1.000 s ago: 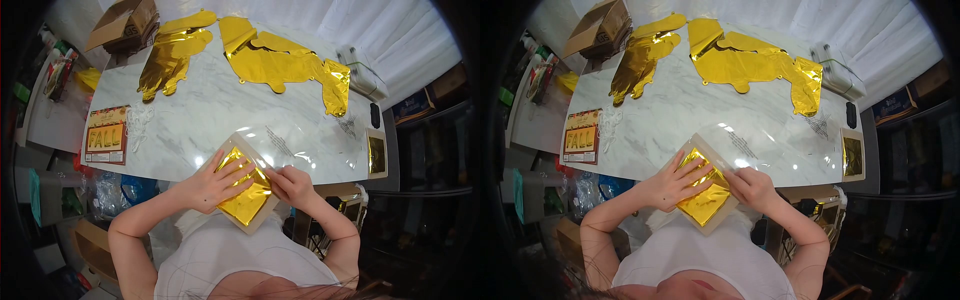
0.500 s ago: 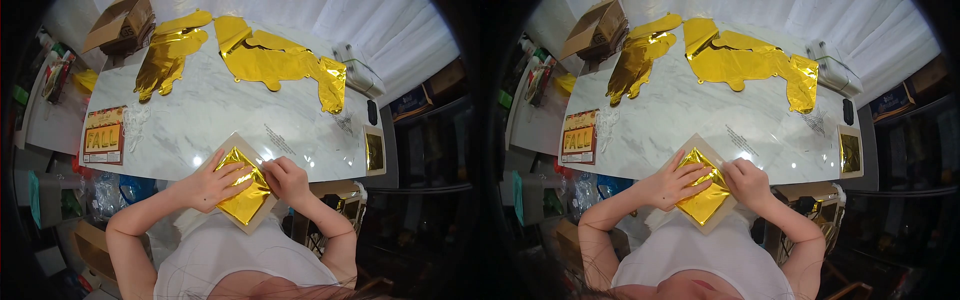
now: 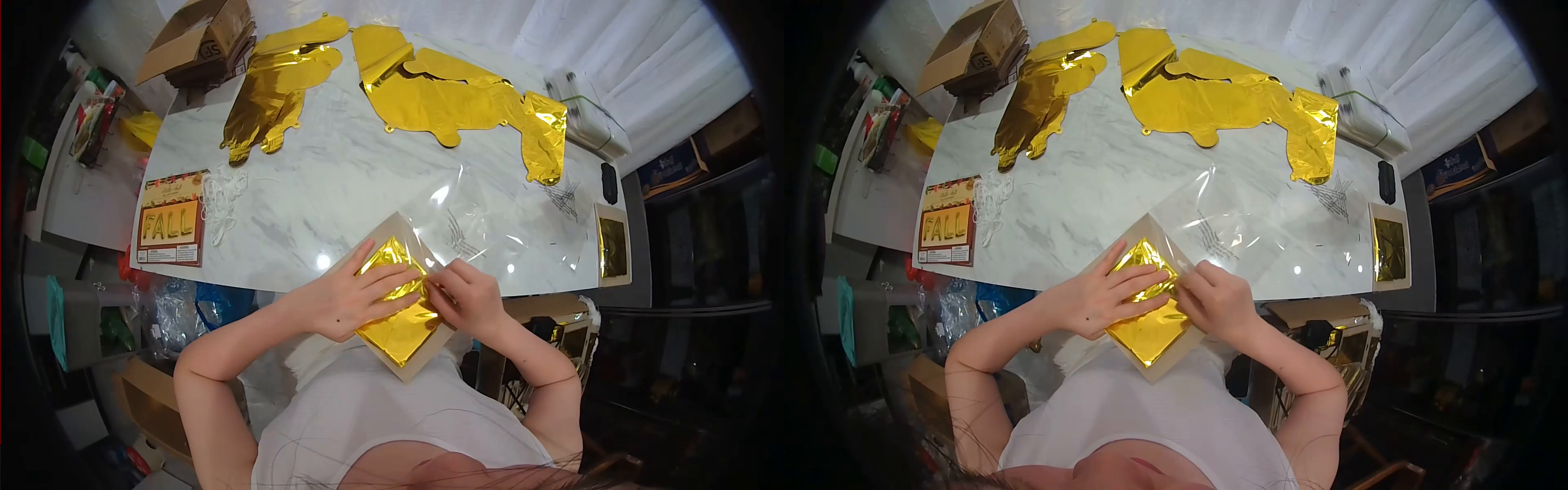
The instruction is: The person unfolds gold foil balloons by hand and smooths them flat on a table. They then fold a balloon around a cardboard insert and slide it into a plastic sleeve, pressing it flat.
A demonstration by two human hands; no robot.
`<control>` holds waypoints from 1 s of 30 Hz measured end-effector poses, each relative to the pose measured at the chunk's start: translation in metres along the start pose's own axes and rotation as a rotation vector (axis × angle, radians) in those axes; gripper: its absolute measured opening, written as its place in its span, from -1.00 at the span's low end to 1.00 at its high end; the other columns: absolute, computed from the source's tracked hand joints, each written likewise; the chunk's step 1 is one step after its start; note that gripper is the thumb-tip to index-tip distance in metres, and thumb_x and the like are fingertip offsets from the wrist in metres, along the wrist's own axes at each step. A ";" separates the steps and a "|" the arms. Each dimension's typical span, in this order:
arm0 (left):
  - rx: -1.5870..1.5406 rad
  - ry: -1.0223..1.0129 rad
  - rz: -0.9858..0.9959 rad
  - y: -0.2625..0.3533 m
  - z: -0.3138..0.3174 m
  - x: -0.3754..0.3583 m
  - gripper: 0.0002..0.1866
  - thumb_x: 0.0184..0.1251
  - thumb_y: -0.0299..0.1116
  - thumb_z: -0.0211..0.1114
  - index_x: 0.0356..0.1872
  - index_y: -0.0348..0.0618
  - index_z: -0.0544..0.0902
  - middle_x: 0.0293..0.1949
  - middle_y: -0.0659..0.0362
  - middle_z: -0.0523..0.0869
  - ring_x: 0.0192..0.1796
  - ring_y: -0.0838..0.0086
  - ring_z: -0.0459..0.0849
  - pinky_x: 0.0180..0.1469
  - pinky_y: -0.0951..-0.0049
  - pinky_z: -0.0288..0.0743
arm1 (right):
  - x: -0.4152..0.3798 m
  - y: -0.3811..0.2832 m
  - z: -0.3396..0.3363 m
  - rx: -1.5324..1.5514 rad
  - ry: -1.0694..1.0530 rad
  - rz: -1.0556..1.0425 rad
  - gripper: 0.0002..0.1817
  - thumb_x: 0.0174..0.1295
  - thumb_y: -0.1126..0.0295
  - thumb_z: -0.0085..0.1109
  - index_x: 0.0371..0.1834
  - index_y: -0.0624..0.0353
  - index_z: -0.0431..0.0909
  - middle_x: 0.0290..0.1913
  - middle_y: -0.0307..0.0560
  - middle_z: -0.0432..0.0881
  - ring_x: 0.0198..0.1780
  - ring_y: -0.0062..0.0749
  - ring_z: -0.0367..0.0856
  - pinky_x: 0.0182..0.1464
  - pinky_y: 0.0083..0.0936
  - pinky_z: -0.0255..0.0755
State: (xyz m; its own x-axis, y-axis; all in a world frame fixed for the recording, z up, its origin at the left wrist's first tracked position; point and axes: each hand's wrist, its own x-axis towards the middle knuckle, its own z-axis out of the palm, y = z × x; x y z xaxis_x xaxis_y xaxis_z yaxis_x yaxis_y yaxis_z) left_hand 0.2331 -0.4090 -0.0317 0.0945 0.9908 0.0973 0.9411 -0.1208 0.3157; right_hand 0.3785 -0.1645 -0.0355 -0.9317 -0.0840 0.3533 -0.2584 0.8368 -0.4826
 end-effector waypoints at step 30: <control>0.169 0.520 0.168 0.026 0.030 -0.036 -0.68 0.18 -0.48 0.50 -0.01 -0.03 0.91 -0.03 0.30 0.84 -0.24 0.54 0.71 -0.15 0.53 0.66 | 0.015 0.029 -0.007 -0.114 -0.350 -0.054 -0.34 0.62 0.26 0.02 0.76 0.10 0.23 0.78 -0.03 0.21 0.78 0.00 0.12 0.76 0.04 -0.04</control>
State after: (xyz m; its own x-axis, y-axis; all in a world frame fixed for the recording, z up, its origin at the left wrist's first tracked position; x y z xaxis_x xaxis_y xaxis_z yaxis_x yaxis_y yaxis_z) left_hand 0.2640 -0.4455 -0.0557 0.1153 0.7932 0.5980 0.9699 -0.2199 0.1047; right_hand 0.3585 -0.1377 -0.0388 -0.9535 -0.2930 0.0710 -0.2980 0.8795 -0.3710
